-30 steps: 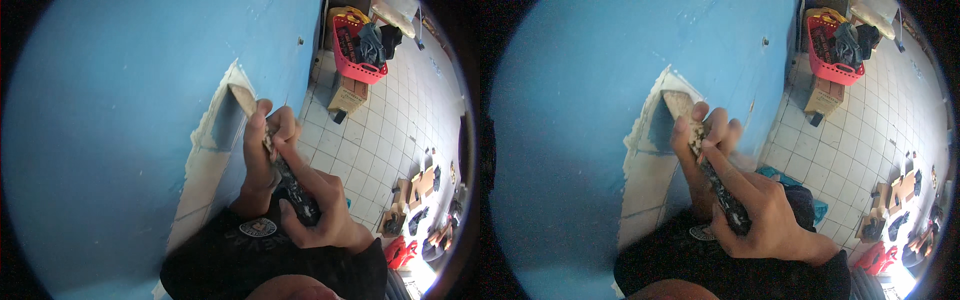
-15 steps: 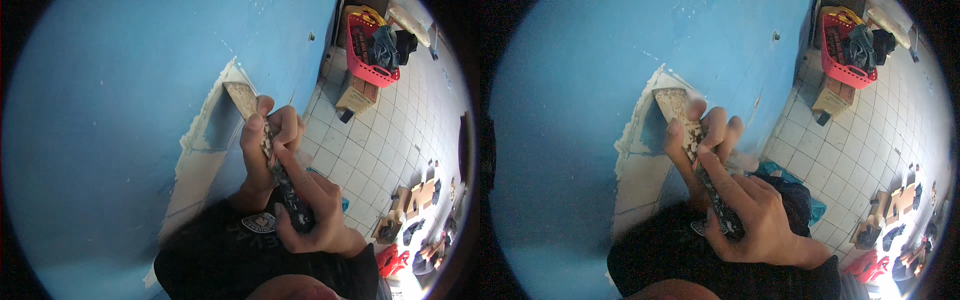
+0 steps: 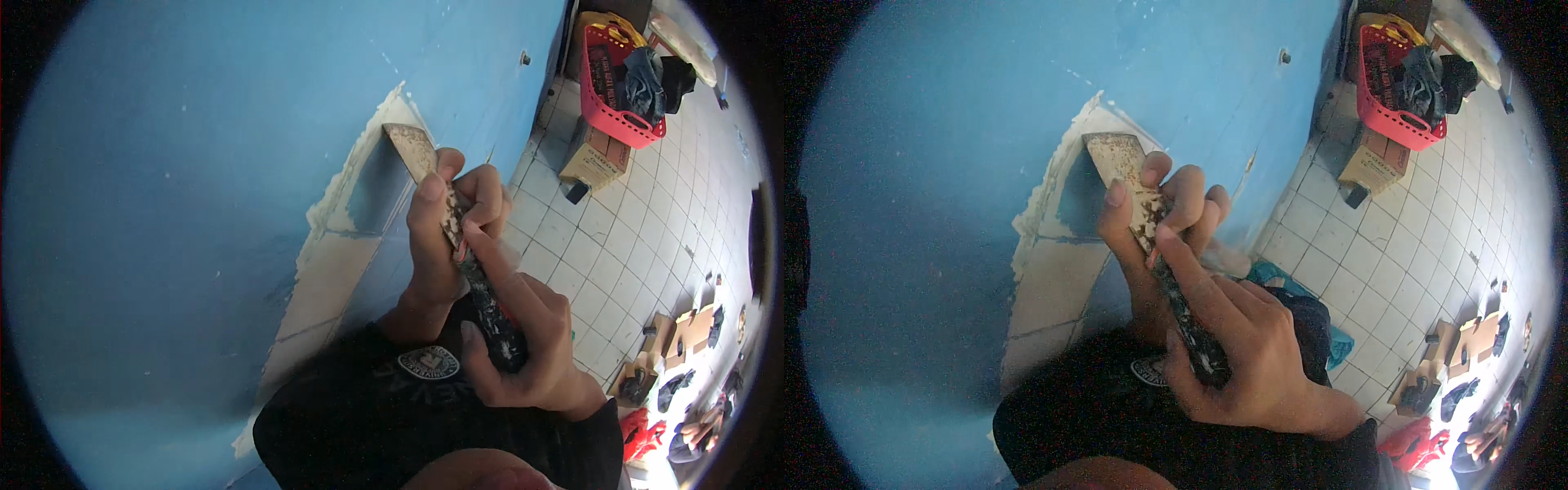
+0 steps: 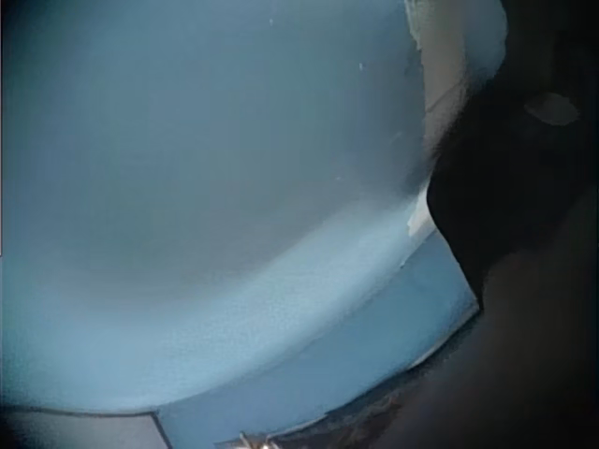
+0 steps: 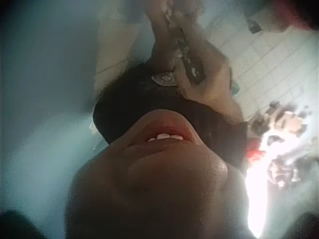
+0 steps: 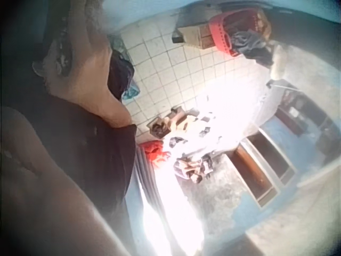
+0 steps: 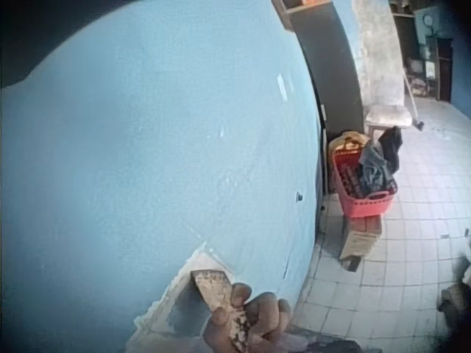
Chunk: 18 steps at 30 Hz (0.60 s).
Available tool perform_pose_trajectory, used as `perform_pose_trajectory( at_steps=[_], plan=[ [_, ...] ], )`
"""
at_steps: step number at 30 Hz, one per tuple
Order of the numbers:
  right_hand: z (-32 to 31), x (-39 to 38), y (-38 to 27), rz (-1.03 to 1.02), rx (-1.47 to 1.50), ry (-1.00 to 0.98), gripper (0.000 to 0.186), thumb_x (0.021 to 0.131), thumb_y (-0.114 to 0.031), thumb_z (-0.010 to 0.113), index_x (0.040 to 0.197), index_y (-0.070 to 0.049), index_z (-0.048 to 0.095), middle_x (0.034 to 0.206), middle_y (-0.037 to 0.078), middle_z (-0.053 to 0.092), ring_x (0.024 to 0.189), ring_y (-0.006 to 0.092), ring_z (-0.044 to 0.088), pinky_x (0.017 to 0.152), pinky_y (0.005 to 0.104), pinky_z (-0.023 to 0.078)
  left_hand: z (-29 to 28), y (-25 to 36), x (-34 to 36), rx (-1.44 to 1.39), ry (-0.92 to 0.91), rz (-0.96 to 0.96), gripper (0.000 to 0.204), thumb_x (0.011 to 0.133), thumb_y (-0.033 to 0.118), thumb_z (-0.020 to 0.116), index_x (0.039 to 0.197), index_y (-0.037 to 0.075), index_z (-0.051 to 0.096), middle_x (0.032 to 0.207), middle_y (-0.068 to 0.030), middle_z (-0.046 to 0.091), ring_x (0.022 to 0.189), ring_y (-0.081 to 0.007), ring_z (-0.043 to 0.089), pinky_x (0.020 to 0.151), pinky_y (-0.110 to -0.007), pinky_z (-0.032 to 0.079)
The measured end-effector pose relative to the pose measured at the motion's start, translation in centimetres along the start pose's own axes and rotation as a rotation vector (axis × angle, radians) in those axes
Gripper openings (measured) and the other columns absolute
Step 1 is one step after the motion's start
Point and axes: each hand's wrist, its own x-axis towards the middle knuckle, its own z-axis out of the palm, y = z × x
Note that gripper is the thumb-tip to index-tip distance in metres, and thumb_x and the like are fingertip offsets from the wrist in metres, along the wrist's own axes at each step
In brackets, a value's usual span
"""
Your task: The person removes a sign from the wall and places it into a basket, then scrapes the wall using a putty knife.
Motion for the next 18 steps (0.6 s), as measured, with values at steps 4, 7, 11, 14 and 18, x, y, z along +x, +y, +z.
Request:
perform_pose_trajectory(
  at_steps=[4, 7, 11, 14, 18],
  plan=[
    [0.2, 0.4, -0.2, -0.042, -0.008, 0.088, 0.074, 0.071, -0.003, 0.063, 0.141, 0.008, 0.042, 0.092, 0.025, 0.066, 0.074, 0.0351, 0.067, 0.068, 0.0398, 0.053, 1.5, -0.1, 1.7, 0.047, 0.044, 0.051, 0.031, 0.098, 0.047, 0.048, 0.098, 0.017, 0.039, 0.06, 0.0019, 0.037, 0.046, -0.0066, 0.03, 0.043, -0.022, 0.023],
    [-0.7, 0.1, -1.5, 0.02, -0.158, -0.065, 0.074, 0.071, -0.001, 0.06, 0.141, 0.011, 0.04, 0.079, 0.018, 0.063, 0.066, 0.0262, 0.064, 0.064, 0.0302, 0.048, 0.3, 0.1, 0.0, 0.034, -0.018, 0.063, 0.033, 0.099, 0.049, 0.043, 0.099, 0.017, 0.038, 0.06, 0.0018, 0.037, 0.045, -0.007, 0.031, 0.043, -0.022, 0.025],
    [-0.2, 0.2, -0.8, 0.025, -0.114, -0.03, 0.074, 0.072, -0.006, 0.066, 0.141, 0.008, 0.043, 0.085, 0.022, 0.064, 0.074, 0.0334, 0.067, 0.066, 0.0397, 0.053, 0.9, -0.2, 0.9, -0.014, 0.021, 0.037, 0.033, 0.099, 0.05, 0.043, 0.099, 0.017, 0.039, 0.059, 0.0011, 0.038, 0.045, -0.007, 0.031, 0.043, -0.023, 0.026],
    [1.0, -0.2, 0.0, -0.066, -0.071, 0.056, 0.076, 0.071, -0.004, 0.064, 0.142, 0.01, 0.04, 0.082, 0.021, 0.064, 0.069, 0.0307, 0.065, 0.065, 0.0364, 0.051, 0.5, -0.1, 0.7, -0.038, -0.041, 0.037, 0.031, 0.099, 0.048, 0.044, 0.098, 0.017, 0.04, 0.059, 0.0017, 0.038, 0.045, -0.0063, 0.03, 0.043, -0.021, 0.025],
    [2.2, 0.5, -0.1, -0.077, -0.093, 0.123, 0.078, 0.07, -0.001, 0.061, 0.143, 0.011, 0.037, 0.085, 0.024, 0.064, 0.071, 0.0296, 0.067, 0.066, 0.0333, 0.051, 0.7, 0.3, 0.6, -0.035, 0.033, 0.031, 0.039, 0.098, 0.048, 0.047, 0.102, 0.01, 0.045, 0.062, 0.0063, 0.04, 0.04, -0.0058, 0.024, 0.063, -0.023, 0.03]
  ],
)
